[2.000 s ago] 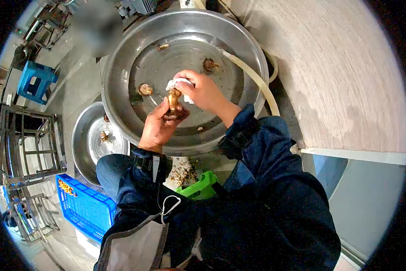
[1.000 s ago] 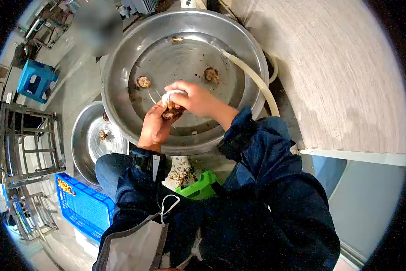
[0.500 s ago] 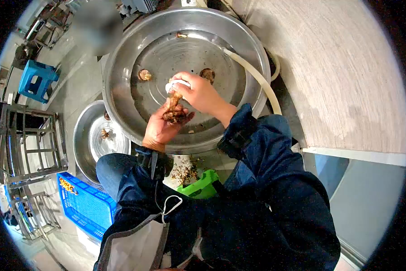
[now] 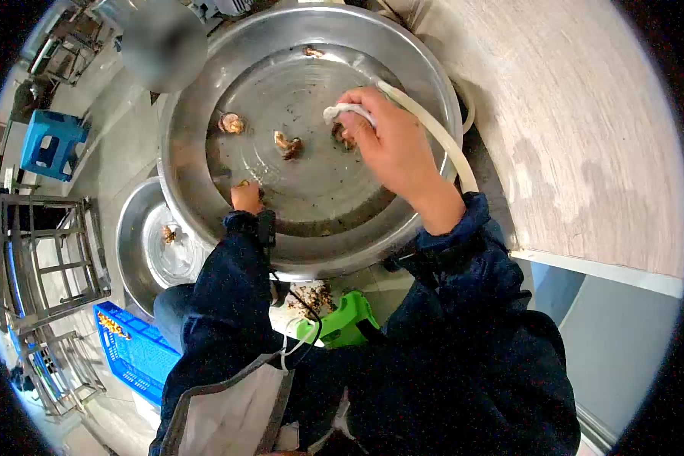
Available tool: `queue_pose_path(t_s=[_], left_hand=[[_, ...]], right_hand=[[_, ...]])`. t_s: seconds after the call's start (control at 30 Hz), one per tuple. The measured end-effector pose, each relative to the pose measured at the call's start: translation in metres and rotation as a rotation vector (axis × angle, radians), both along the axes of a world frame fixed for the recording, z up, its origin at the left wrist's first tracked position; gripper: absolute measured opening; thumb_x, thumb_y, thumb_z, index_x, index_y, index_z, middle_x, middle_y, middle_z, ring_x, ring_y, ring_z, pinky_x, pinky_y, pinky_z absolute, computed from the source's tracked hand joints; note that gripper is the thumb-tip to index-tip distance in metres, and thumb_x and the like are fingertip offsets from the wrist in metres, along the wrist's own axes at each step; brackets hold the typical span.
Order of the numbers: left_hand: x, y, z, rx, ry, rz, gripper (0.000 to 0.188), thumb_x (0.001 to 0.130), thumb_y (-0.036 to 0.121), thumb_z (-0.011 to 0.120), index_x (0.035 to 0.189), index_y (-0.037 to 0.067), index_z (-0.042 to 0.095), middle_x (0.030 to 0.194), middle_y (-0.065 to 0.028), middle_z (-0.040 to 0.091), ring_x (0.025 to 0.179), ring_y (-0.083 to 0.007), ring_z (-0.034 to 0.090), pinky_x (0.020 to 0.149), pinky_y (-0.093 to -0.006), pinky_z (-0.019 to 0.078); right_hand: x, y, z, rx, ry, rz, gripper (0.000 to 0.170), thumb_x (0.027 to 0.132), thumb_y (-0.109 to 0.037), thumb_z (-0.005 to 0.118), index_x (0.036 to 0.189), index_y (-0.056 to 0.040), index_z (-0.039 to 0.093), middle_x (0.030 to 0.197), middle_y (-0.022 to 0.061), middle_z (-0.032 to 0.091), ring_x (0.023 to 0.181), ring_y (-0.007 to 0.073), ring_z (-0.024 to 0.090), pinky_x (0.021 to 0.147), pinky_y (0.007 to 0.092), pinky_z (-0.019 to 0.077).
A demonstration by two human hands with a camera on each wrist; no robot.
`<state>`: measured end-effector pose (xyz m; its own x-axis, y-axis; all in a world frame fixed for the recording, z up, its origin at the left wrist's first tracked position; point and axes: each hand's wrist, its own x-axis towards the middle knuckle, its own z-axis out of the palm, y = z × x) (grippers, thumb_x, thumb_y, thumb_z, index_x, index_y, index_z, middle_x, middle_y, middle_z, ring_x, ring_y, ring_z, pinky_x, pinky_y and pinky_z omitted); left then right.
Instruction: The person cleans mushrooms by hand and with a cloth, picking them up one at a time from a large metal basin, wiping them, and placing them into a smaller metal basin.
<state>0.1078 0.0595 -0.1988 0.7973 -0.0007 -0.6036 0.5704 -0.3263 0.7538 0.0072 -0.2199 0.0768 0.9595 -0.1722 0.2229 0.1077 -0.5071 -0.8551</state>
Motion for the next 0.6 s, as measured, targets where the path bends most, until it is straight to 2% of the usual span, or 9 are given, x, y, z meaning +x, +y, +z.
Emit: queue_pose_path(t_s=[0.13, 0.23, 0.37, 0.4, 0.43, 0.5, 0.53, 0.6], left_hand=[[-0.027, -0.051, -0.019, 0.826, -0.495, -0.858, 0.03, 0.089, 0.024, 0.058, 0.113, 0.008, 0.063, 0.11, -0.0186, 0.067, 0.106, -0.0338, 0.064, 0.08, -0.0483, 0.0514], [-0.02, -0.048, -0.022, 0.614, -0.622, -0.795, 0.038, 0.09, 0.026, 0.055, 0.125, 0.013, 0.059, 0.107, -0.0213, 0.067, 0.105, -0.0384, 0.063, 0.088, -0.0501, 0.0489], [0.009, -0.03, -0.001, 0.444, -0.331, -0.81, 0.045, 0.087, 0.026, 0.057, 0.131, 0.019, 0.055, 0.108, -0.0202, 0.067, 0.104, -0.0404, 0.062, 0.089, -0.0512, 0.0473], [0.019, -0.025, 0.009, 0.331, -0.391, -0.807, 0.043, 0.084, 0.025, 0.059, 0.127, 0.017, 0.059, 0.109, -0.0196, 0.067, 0.103, -0.0403, 0.062, 0.086, -0.0504, 0.0484], [0.03, -0.023, 0.051, 0.36, -0.252, -0.657, 0.035, 0.083, 0.024, 0.061, 0.117, 0.015, 0.063, 0.102, -0.0181, 0.069, 0.096, -0.0392, 0.065, 0.083, -0.0467, 0.0503], [0.068, 0.022, 0.045, 0.197, -0.418, -0.199, 0.024, 0.09, 0.03, 0.062, 0.103, 0.009, 0.064, 0.08, -0.0108, 0.069, 0.073, -0.0231, 0.065, 0.068, -0.0354, 0.0503], [0.075, 0.039, 0.09, -0.023, -0.374, 0.022, 0.025, 0.092, 0.033, 0.063, 0.097, 0.008, 0.064, 0.074, -0.0078, 0.068, 0.067, -0.0167, 0.063, 0.062, -0.0318, 0.0491], [0.094, 0.099, 0.106, -0.134, -0.819, 0.194, 0.027, 0.095, 0.035, 0.061, 0.098, 0.008, 0.06, 0.071, -0.0042, 0.065, 0.062, -0.0117, 0.059, 0.052, -0.0272, 0.0449]], right_hand=[[0.003, 0.004, 0.005, -0.024, -0.016, 0.118, 0.021, 0.097, -0.019, 0.06, 0.113, -0.0054, 0.061, 0.085, 0.0114, 0.069, 0.074, 0.0181, 0.068, 0.066, 0.0291, 0.0506], [0.006, -0.003, 0.009, -0.024, 0.028, 0.086, 0.02, 0.097, -0.02, 0.061, 0.111, -0.0061, 0.062, 0.086, 0.0117, 0.069, 0.073, 0.0184, 0.067, 0.066, 0.0294, 0.0505], [0.008, -0.009, 0.006, 0.013, 0.005, 0.042, 0.021, 0.096, -0.02, 0.061, 0.112, -0.0063, 0.063, 0.089, 0.0111, 0.069, 0.076, 0.0162, 0.067, 0.068, 0.0285, 0.0508], [0.007, -0.01, 0.01, 0.026, 0.029, 0.037, 0.021, 0.096, -0.019, 0.061, 0.113, -0.0052, 0.062, 0.089, 0.0097, 0.069, 0.078, 0.0152, 0.067, 0.07, 0.0282, 0.0512], [0.007, -0.013, 0.009, 0.024, 0.014, 0.043, 0.021, 0.096, -0.018, 0.062, 0.112, -0.0047, 0.062, 0.09, 0.0093, 0.069, 0.079, 0.0149, 0.067, 0.07, 0.0278, 0.0512], [0.006, -0.018, 0.007, 0.02, -0.025, 0.04, 0.021, 0.096, -0.018, 0.062, 0.112, -0.0036, 0.062, 0.091, 0.0083, 0.069, 0.08, 0.0144, 0.067, 0.071, 0.0272, 0.0512], [0.004, -0.018, 0.01, 0.053, -0.003, 0.036, 0.021, 0.096, -0.016, 0.062, 0.112, -0.0029, 0.062, 0.091, 0.007, 0.069, 0.079, 0.0127, 0.066, 0.071, 0.0261, 0.0508], [0.002, -0.018, 0.017, 0.036, 0.034, -0.015, 0.02, 0.096, -0.015, 0.062, 0.112, -0.0033, 0.062, 0.091, 0.0063, 0.068, 0.079, 0.0118, 0.066, 0.071, 0.0254, 0.0504]])
